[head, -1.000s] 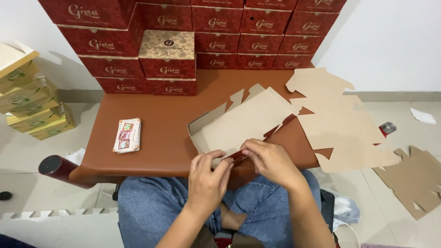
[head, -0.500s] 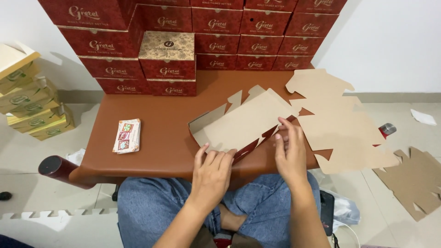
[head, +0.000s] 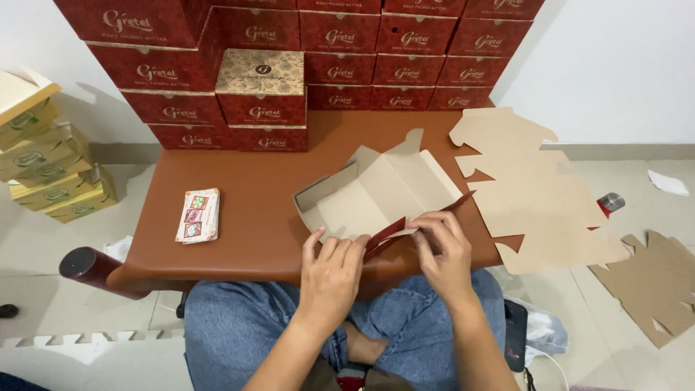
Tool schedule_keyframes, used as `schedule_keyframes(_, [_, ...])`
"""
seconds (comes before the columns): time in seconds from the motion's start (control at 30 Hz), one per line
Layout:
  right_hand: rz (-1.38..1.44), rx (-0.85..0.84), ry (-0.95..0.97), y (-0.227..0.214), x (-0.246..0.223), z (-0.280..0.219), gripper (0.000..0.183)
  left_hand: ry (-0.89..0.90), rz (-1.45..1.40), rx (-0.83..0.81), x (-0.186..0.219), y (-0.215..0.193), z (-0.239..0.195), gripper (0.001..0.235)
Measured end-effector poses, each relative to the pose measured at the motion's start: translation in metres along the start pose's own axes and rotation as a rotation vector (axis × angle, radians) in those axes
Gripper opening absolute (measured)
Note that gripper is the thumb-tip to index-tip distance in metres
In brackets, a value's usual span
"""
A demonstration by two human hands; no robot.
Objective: Assembling a cardboard box by folding along pre-scored lines and tucking in tabs.
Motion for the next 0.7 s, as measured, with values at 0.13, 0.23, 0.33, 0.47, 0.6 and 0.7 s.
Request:
schedule_keyframes(0.13, [-0.032,0.009,-0.112,0.006,-0.018,0.004,0.024,-0.002,-0.001,-0.011,-0.002,0.001,-0.001,0.025])
schedule_keyframes(0.23, [-0.061,-0.04,-0.192,0.013,-0.026,0.004,0.033,0.008,-0.033,-0.038,-0.003,0.003,-0.002,0.028])
schedule_keyframes(0.33, [-0.085,-0.089,-0.261,0.021,-0.032,0.003,0.037,0.02,-0.042,-0.046,-0.004,0.007,-0.004,0.029])
schedule_keyframes(0.47, [-0.103,-0.185,-0.29,0.028,-0.051,0.004,0.034,0.031,-0.07,-0.052,-0.004,0.005,-0.002,0.027])
schedule_keyframes(0.6, [-0.012,-0.254,-0.205,0.028,-0.047,0.007,0.031,0.047,-0.158,-0.085,-0.014,0.004,-0.005,0.023])
schedule_keyframes(0.7, [-0.065,-0.248,-0.165,0.021,-0.038,0.01,0.023,-0.086,-0.22,-0.039,-0.035,-0.003,-0.007,0.024])
Point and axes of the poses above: each hand's wrist, its own z-axis towards the middle knuckle, its own y-axis out of the palm, x = y × z, the point moved 9 cm from there along z, towards the middle knuckle, and after that the axes turned 7 degrees about -y, right-handed, at the moved point
